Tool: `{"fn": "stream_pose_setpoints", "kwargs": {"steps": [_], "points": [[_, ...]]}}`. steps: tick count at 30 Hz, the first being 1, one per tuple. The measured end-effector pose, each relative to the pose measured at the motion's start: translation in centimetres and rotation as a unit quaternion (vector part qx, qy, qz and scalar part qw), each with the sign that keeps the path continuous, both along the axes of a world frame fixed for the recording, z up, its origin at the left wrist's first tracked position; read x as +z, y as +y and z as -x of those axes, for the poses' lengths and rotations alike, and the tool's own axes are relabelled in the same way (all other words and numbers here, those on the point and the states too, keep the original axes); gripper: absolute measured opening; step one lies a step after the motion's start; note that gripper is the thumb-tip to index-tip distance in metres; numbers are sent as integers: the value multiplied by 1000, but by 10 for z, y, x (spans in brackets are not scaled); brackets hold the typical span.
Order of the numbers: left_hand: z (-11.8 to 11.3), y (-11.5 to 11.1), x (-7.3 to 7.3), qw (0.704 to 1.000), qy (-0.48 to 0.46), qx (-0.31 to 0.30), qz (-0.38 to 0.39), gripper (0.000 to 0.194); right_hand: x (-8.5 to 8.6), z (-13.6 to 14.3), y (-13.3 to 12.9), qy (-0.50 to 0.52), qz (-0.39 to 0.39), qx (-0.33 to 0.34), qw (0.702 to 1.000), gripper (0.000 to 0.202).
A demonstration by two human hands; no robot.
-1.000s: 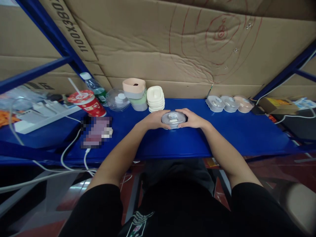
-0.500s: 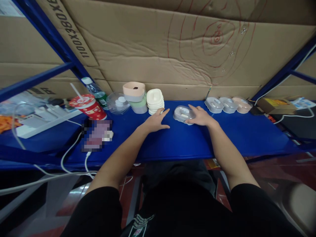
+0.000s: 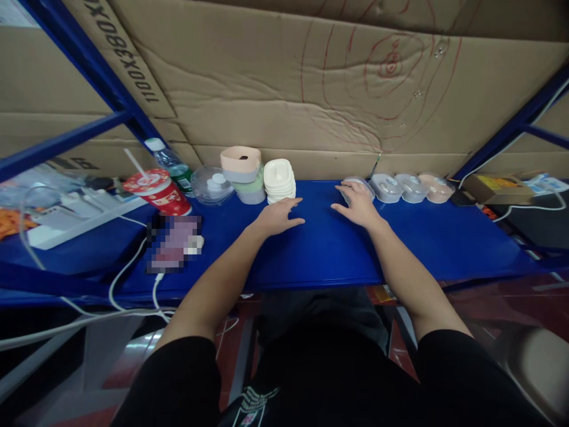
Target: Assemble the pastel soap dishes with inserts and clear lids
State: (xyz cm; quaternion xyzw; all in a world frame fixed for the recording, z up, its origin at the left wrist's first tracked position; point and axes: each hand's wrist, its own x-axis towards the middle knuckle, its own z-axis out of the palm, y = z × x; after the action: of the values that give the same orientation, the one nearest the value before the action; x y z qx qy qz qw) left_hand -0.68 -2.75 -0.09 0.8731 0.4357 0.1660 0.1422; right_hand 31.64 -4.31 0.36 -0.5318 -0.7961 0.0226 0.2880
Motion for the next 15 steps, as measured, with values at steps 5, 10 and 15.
{"fn": "stream_pose_setpoints", "kwargs": {"steps": [5, 10, 15], "points": [[4, 10, -4, 991, -91, 90, -45, 77, -3, 13, -2, 74, 39, 32, 996, 56], [12, 20, -7, 977, -136, 142, -83, 82, -12, 2, 8, 61, 83, -9, 995, 59], [15, 26, -11, 978, -126, 154, -69, 79, -21, -2, 13, 45, 84, 17, 995, 63]]}}
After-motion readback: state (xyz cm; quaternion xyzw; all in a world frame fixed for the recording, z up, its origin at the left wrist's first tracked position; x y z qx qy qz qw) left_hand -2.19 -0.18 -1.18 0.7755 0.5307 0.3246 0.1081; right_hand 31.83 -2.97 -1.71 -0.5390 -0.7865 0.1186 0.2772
